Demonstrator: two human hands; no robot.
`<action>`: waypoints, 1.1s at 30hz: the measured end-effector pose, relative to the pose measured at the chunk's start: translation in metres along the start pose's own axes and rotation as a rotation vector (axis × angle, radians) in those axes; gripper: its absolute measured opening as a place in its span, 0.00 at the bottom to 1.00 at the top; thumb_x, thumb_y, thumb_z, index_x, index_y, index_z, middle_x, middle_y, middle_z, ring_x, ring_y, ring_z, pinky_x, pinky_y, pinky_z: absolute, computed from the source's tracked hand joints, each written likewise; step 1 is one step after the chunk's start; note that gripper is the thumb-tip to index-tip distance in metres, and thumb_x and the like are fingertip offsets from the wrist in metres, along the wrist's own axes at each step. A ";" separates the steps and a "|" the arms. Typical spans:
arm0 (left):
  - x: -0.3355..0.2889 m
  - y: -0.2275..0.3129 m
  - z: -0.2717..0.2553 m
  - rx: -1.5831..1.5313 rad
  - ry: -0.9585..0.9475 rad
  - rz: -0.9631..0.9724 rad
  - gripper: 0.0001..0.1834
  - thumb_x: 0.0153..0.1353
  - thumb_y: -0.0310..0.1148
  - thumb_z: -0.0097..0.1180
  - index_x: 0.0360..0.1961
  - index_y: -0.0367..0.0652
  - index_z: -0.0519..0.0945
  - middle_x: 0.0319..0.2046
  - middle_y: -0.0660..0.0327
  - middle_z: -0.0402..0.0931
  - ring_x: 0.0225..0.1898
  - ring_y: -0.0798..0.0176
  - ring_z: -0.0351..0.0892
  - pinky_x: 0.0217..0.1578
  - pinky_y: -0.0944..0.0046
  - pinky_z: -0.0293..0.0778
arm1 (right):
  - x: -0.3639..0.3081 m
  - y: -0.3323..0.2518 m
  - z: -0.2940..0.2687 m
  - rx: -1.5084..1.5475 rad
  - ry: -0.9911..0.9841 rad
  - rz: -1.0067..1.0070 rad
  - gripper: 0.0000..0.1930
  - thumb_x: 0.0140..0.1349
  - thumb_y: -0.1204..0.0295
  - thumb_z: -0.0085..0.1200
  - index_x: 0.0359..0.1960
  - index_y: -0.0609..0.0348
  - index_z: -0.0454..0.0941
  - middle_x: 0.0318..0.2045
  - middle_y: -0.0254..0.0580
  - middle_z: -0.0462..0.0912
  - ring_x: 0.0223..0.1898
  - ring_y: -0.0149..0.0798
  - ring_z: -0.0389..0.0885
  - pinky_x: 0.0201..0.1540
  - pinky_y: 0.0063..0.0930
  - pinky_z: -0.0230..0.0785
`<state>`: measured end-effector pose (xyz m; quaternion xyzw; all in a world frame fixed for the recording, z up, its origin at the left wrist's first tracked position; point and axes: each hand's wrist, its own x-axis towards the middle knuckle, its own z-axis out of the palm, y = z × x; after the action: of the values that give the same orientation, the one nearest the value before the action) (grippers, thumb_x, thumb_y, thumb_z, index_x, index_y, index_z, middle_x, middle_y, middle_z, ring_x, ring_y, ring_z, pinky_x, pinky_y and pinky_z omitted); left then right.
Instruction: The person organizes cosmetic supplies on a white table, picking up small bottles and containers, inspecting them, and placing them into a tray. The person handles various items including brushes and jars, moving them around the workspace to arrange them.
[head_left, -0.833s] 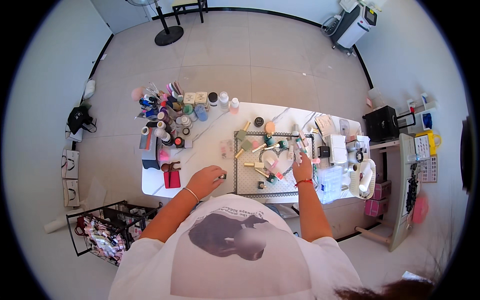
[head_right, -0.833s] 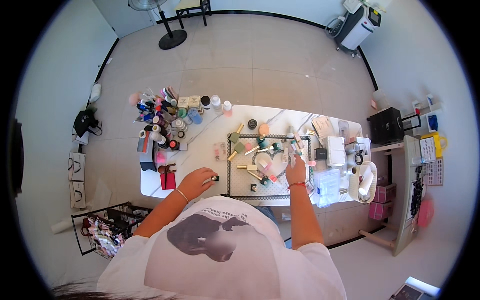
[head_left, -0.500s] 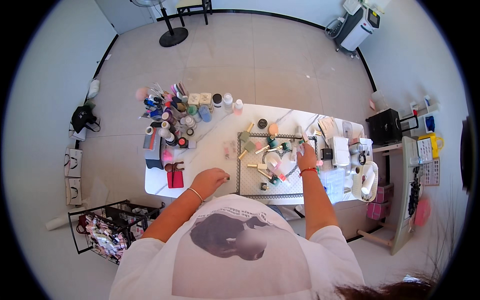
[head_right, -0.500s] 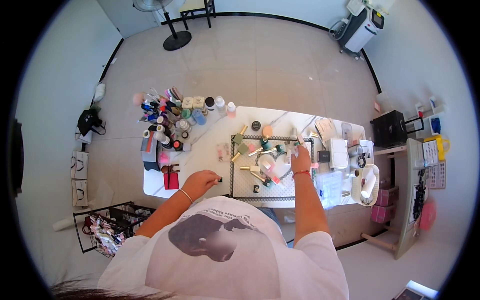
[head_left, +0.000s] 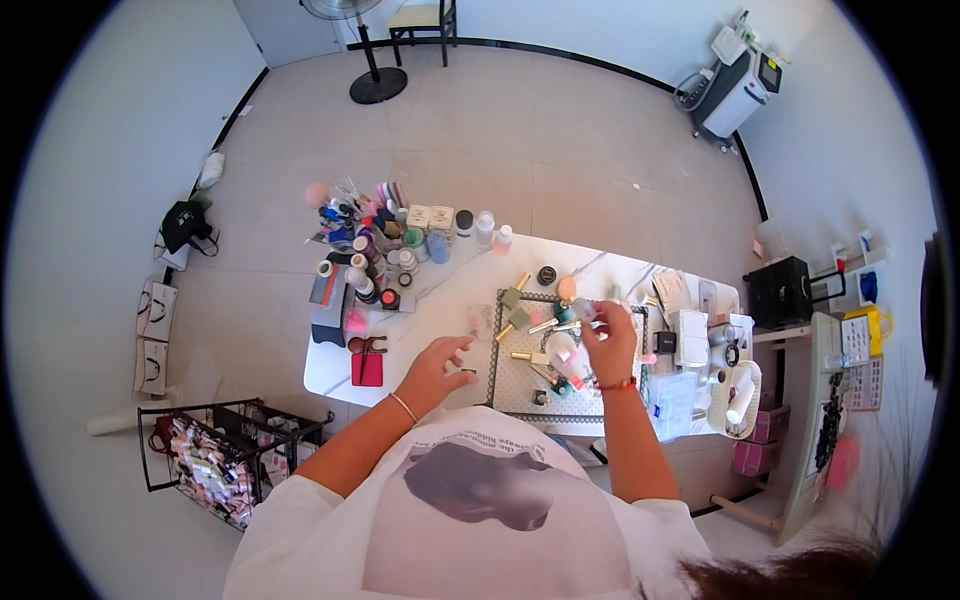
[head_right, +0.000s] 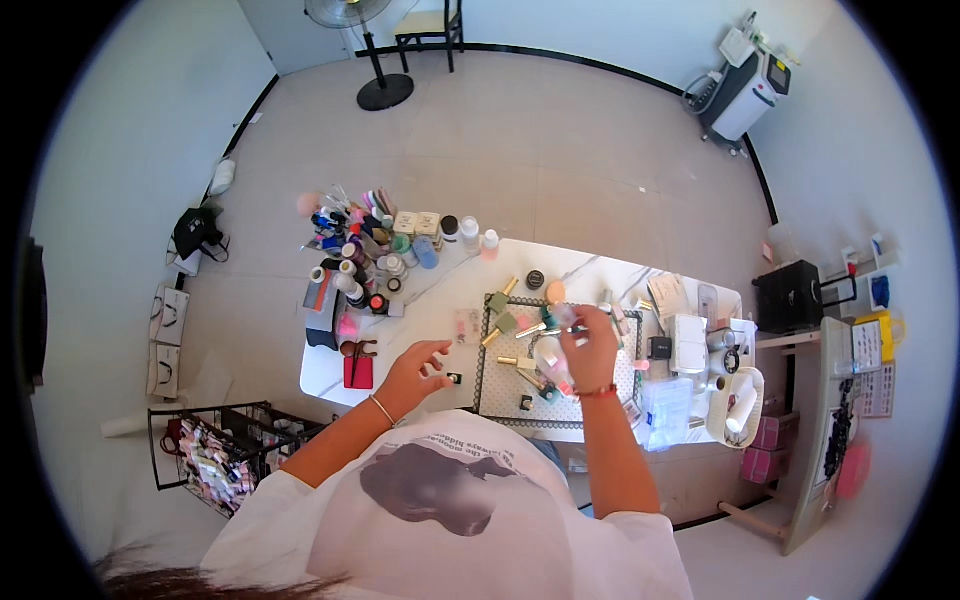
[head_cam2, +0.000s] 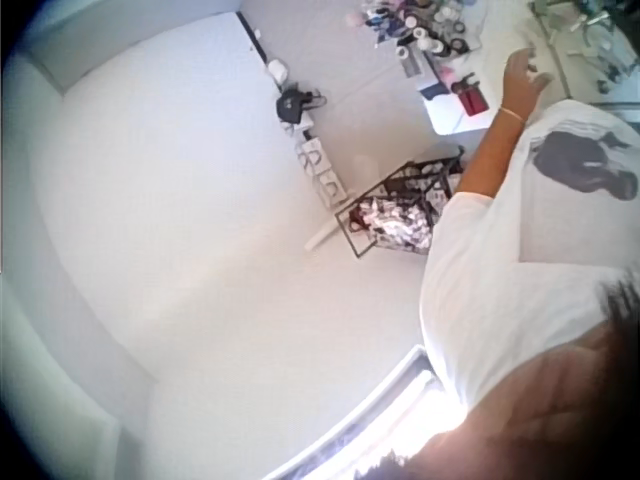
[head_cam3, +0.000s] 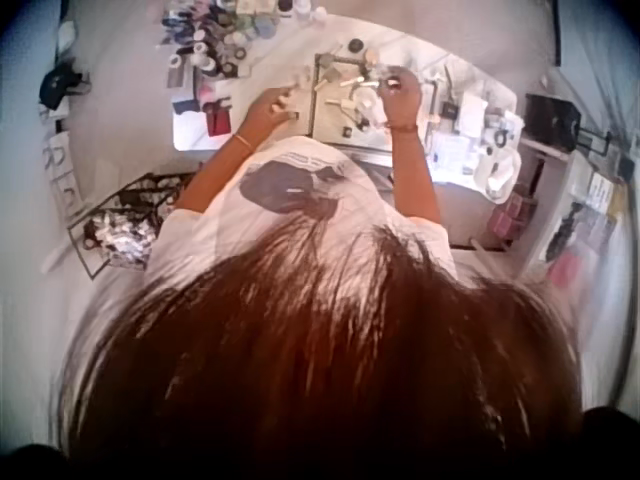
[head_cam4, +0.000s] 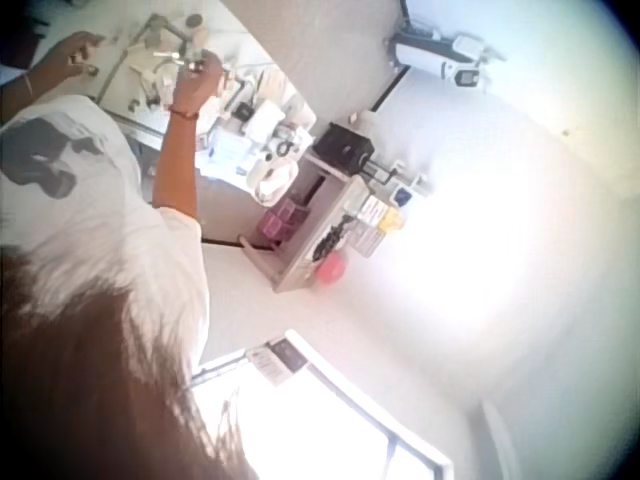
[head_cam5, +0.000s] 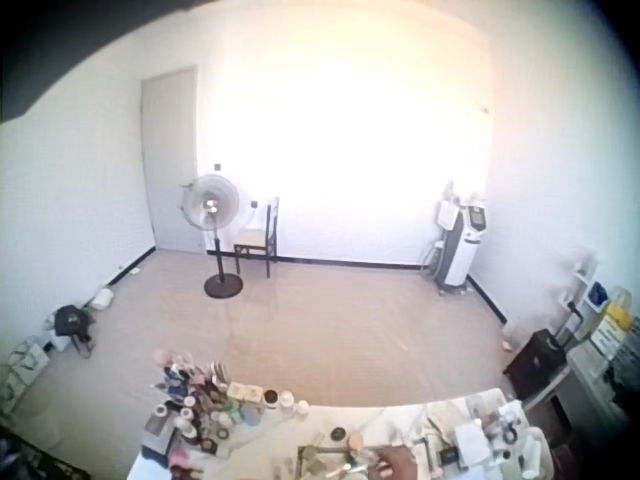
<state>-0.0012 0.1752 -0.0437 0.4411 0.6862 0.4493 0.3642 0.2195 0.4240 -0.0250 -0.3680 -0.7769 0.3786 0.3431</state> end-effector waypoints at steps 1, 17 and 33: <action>0.005 0.007 0.000 -0.201 -0.007 -0.064 0.33 0.53 0.34 0.73 0.61 0.43 0.77 0.53 0.57 0.75 0.44 0.65 0.79 0.44 0.65 0.76 | -0.006 -0.027 0.005 0.093 -0.040 -0.029 0.18 0.50 0.85 0.63 0.45 0.61 0.81 0.46 0.45 0.82 0.36 0.38 0.85 0.34 0.26 0.79; 0.007 0.095 -0.021 -0.832 -0.161 -0.176 0.22 0.75 0.39 0.50 0.63 0.38 0.75 0.45 0.62 0.81 0.39 0.69 0.80 0.42 0.67 0.75 | -0.028 -0.139 0.021 0.669 -0.469 0.113 0.27 0.54 0.85 0.66 0.57 0.60 0.75 0.48 0.40 0.79 0.49 0.34 0.82 0.44 0.26 0.78; 0.003 0.011 -0.012 0.096 -0.189 -0.107 0.17 0.72 0.38 0.52 0.55 0.38 0.78 0.36 0.57 0.85 0.36 0.61 0.83 0.39 0.60 0.77 | -0.030 -0.119 0.021 0.224 -0.561 0.013 0.19 0.49 0.71 0.75 0.41 0.62 0.82 0.32 0.37 0.80 0.30 0.30 0.77 0.34 0.24 0.71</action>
<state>-0.0098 0.1764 -0.0294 0.4613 0.6921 0.3521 0.4291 0.1802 0.3388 0.0575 -0.2137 -0.7924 0.5510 0.1511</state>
